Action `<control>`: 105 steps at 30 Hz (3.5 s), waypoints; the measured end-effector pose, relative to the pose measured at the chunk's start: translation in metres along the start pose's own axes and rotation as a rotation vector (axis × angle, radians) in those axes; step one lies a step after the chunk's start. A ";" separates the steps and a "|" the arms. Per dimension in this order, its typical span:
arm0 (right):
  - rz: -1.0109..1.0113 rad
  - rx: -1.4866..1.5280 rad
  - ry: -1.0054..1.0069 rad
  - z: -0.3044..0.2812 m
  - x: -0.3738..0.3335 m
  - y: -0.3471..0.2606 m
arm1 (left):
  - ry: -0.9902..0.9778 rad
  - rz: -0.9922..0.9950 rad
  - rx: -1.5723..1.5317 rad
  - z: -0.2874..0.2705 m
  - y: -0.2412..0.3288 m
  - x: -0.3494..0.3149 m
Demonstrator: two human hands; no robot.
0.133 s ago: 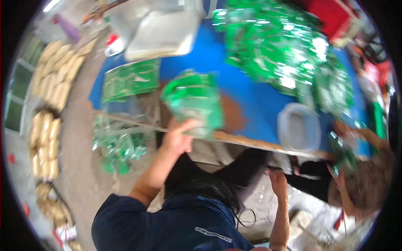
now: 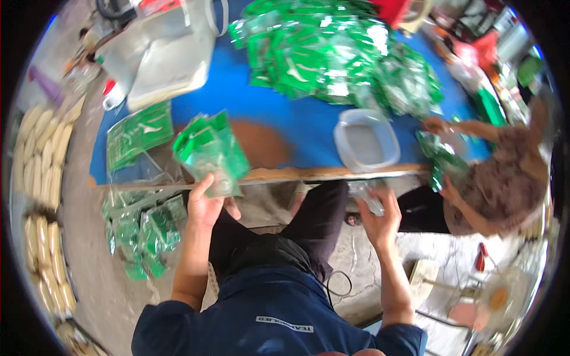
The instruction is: Placing sorted green plastic packets into a larger clear plastic bag.
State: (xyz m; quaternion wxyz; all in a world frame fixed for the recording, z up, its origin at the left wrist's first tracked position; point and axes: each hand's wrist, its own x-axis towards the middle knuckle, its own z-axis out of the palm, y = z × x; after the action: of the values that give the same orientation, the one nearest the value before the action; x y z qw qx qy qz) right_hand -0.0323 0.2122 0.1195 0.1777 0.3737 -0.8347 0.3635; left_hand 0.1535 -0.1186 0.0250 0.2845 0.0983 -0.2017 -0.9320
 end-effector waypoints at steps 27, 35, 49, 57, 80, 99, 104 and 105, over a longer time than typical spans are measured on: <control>-0.083 -0.223 0.030 0.217 0.285 0.069 | 0.136 0.269 0.732 0.036 0.016 -0.027; -0.121 -0.357 -0.148 0.257 0.194 -0.029 | 0.216 0.168 0.839 0.024 0.015 -0.041; -0.652 0.156 -0.451 0.168 0.049 -0.082 | 0.164 -0.009 0.063 -0.037 0.023 -0.115; 0.486 1.366 0.082 0.149 0.027 -0.117 | -0.115 -0.143 -0.122 0.008 0.000 -0.106; 0.385 0.819 -0.158 0.120 0.078 -0.096 | 0.335 0.076 0.238 0.032 -0.002 -0.086; 0.669 1.577 -0.821 0.119 0.055 -0.129 | 0.337 0.135 0.410 0.027 -0.014 -0.091; -0.441 -0.088 -0.433 0.117 0.092 0.007 | 0.205 -0.106 0.096 -0.022 -0.006 -0.110; -0.442 -0.087 -0.430 0.113 0.084 -0.007 | 0.203 -0.104 0.098 -0.026 -0.006 -0.112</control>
State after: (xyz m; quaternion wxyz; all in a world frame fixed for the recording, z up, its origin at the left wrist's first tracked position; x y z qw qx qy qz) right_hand -0.0852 0.0836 0.0949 0.0876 0.6067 -0.7663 0.1924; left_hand 0.2496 -0.0583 0.0070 0.2497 0.2161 -0.2119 -0.9198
